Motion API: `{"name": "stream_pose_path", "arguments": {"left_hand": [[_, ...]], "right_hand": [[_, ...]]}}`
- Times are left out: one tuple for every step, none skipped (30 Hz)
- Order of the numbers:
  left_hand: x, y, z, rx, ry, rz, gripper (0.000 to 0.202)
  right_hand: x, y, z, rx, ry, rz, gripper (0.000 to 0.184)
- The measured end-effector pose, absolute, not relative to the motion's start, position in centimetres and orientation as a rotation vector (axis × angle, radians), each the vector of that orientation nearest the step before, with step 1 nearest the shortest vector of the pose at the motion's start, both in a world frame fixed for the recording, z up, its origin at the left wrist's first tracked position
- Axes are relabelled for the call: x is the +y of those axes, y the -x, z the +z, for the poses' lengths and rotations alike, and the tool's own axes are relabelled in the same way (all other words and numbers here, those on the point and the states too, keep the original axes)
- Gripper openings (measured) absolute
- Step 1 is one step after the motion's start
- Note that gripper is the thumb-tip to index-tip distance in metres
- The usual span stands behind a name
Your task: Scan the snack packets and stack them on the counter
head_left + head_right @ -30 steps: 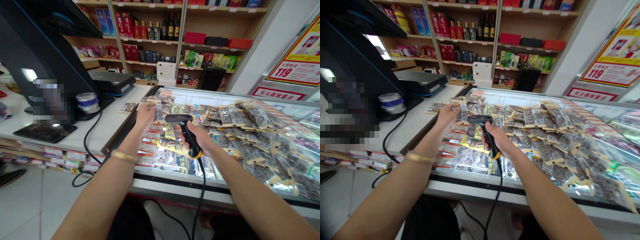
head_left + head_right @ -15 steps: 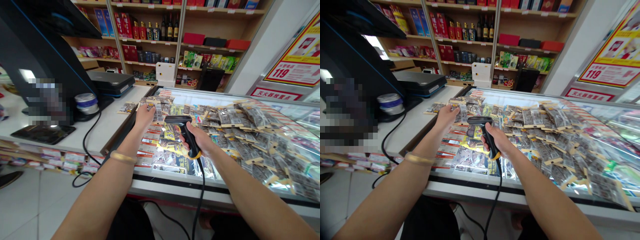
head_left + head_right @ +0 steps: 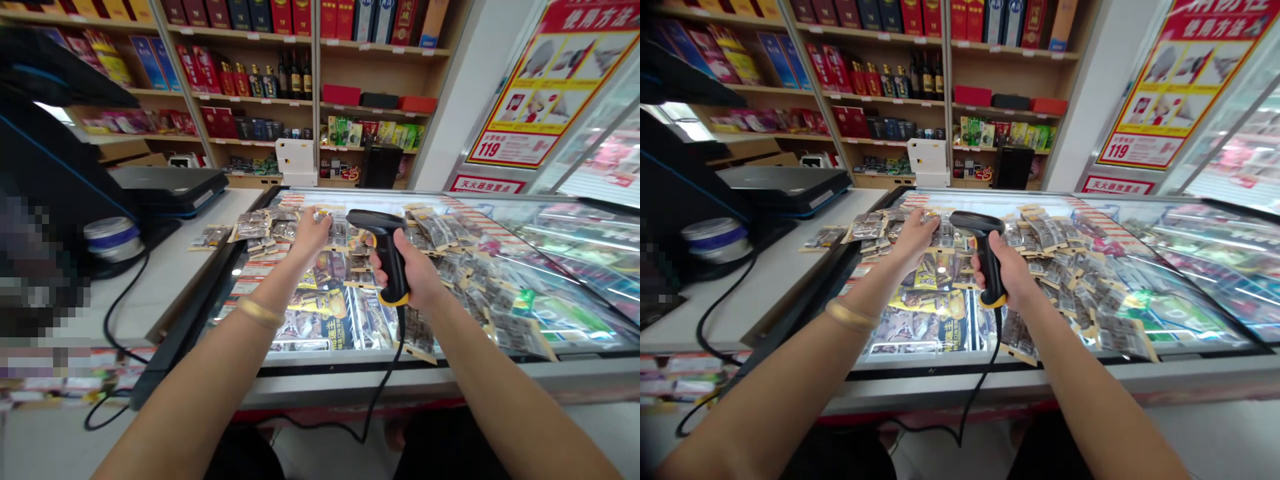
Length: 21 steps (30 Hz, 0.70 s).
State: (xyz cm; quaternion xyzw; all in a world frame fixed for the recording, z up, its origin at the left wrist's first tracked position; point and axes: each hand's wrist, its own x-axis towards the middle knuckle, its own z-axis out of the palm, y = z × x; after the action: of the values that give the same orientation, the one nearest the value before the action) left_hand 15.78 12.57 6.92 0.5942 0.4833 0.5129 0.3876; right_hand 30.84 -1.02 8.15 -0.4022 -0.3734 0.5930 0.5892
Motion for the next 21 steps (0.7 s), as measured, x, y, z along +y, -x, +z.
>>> {"name": "stream_pose_path", "arguments": {"left_hand": [[12.3,-17.3,7.3,1.202,-1.509,1.291,0.030],[12.1,-18.9,7.8,1.150,-1.500,1.276,0.035],[11.9,-20.5,8.4,1.089,-1.498,1.260,0.039],[11.7,-22.0,9.0,1.040,-1.516,1.249,0.043],[11.6,-23.4,9.6,1.008,-1.551,1.239,0.049],[11.4,-24.7,10.1,1.003,-1.602,1.224,0.055],[11.2,-25.8,10.5,1.031,-1.670,1.197,0.062],[11.0,-26.7,10.8,1.089,-1.750,1.152,0.070],[10.8,-27.5,10.9,1.166,-1.837,1.086,0.076],[10.6,-28.0,10.9,1.243,-1.924,1.001,0.080],[10.4,-28.4,10.8,1.305,-2.005,0.909,0.081],[10.2,-28.7,10.5,1.340,-2.077,0.827,0.078],[10.1,-28.9,10.2,1.356,-2.133,0.766,0.074],[10.0,-28.9,9.9,1.358,-2.173,0.729,0.071],[9.9,-29.0,9.6,1.356,-2.195,0.718,0.071],[9.9,-29.0,9.4,1.355,-2.204,0.730,0.073],[9.9,-29.0,9.3,1.359,-2.201,0.751,0.076],[10.0,-29.1,9.2,1.366,-2.193,0.770,0.080],[10.0,-29.1,9.1,1.376,-2.186,0.786,0.083],[10.0,-29.1,9.1,1.387,-2.182,0.793,0.086],[10.0,-29.0,9.2,1.398,-2.181,0.789,0.087]], "right_hand": [[-1.5,-32.0,8.4,-0.858,0.942,1.340,0.053],[-2.0,-33.2,8.7,-0.849,0.948,1.299,0.053],[-2.3,-34.4,9.0,-0.840,0.953,1.258,0.052],[-2.6,-35.5,9.3,-0.830,0.958,1.219,0.052],[-2.9,-36.6,9.6,-0.820,0.958,1.184,0.051],[-3.0,-37.6,9.8,-0.809,0.951,1.153,0.051],[-3.1,-38.5,9.9,-0.796,0.941,1.128,0.051],[-3.1,-39.2,9.9,-0.782,0.934,1.111,0.051],[-3.0,-39.9,9.9,-0.764,0.931,1.101,0.051],[-2.9,-40.4,9.7,-0.745,0.934,1.097,0.051],[-2.8,-40.7,9.5,-0.725,0.940,1.097,0.051],[-2.6,-41.0,9.2,-0.707,0.947,1.101,0.051],[-2.5,-41.2,8.9,-0.692,0.951,1.105,0.051],[-2.4,-41.3,8.6,-0.680,0.950,1.110,0.051],[-2.4,-41.3,8.3,-0.670,0.945,1.114,0.051],[-2.4,-41.4,8.1,-0.662,0.940,1.119,0.050],[-2.4,-41.4,7.9,-0.656,0.934,1.122,0.050],[-2.4,-41.4,7.8,-0.652,0.928,1.124,0.050],[-2.5,-41.3,7.8,-0.651,0.924,1.126,0.051],[-2.5,-41.3,7.8,-0.652,0.923,1.127,0.051],[-2.6,-41.2,7.9,-0.656,0.926,1.127,0.052]]}}
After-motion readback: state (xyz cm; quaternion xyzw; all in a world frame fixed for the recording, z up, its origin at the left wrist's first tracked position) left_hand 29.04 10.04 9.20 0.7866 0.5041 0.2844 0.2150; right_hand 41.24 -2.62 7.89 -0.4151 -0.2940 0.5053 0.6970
